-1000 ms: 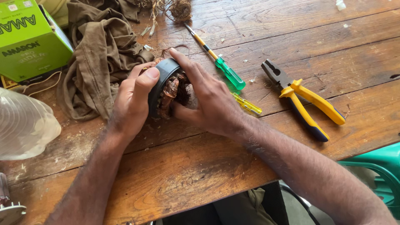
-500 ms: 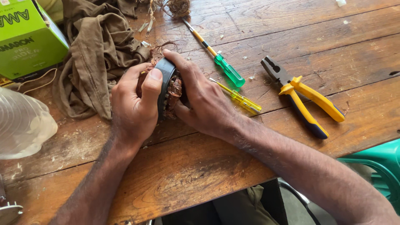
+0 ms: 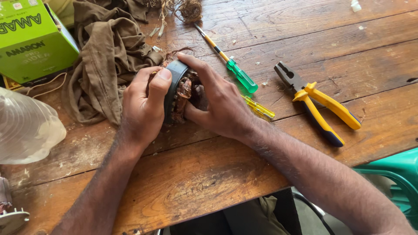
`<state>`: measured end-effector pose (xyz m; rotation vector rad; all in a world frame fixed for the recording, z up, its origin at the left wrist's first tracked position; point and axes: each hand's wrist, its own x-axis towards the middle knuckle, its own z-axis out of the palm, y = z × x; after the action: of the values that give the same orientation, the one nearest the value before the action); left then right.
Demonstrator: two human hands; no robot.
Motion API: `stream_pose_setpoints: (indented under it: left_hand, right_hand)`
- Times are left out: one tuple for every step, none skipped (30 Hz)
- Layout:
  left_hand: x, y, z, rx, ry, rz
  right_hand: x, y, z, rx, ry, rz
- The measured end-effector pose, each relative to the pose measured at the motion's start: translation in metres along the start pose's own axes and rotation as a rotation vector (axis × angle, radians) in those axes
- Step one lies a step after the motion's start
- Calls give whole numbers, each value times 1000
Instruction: The person disassembles an electric motor stator on a wooden workbench, using a screwdriver and pliers to pry and pull copper windings out of the housing, then works the copper wire loose by hand and sets pieces aside.
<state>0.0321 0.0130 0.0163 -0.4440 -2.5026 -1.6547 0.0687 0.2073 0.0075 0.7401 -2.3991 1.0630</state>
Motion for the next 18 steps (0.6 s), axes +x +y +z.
stream_pose_setpoints:
  left_hand:
    - [0,0,0,8,5,20]
    - [0,1,-1,15,10,39]
    - [-1,1,0,21,15,58]
    - [-2,1,0,32,33,87]
    - [-4,1,1,42,50,115]
    - [-5,1,2,52,66,145]
    - [-6,2,2,55,83,159]
    - [-7,2,3,58,99,173]
    - [-7,2,4,60,116,188]
    - [-7,3,4,59,118,187]
    - [-8,4,4,58,120,186]
    - [-8,5,4,58,122,186]
    - [-8,6,4,54,115,183]
    - [-8,7,4,49,108,180]
    - [-9,8,3,45,104,177]
    - [-9,9,3,51,106,186]
    - [-9,10,3,58,107,196]
    - [-9,11,3,63,107,207]
  right_hand:
    - [1,0,-1,5,-11,29]
    - [1,1,-1,9,-17,30]
    - [2,1,-1,13,-23,32]
    - [2,1,0,17,-29,34]
    - [2,1,0,30,-19,33]
    - [2,1,0,43,-8,31]
    - [3,0,1,55,4,28]
    - [3,0,2,42,9,25]
    - [3,-1,3,29,15,21]
    - [4,-2,3,15,19,16]
    - [4,-2,3,-21,17,7]
    - [5,-2,2,-58,15,-1]
    - [6,-2,1,-94,13,-8]
    - [6,-2,-1,-116,21,-42]
    - [7,-2,-3,-138,27,-77]
    - [8,-3,-4,-160,33,-112]
    - [8,-4,-4,-155,28,-124]
    - [9,-4,-4,-149,22,-135]
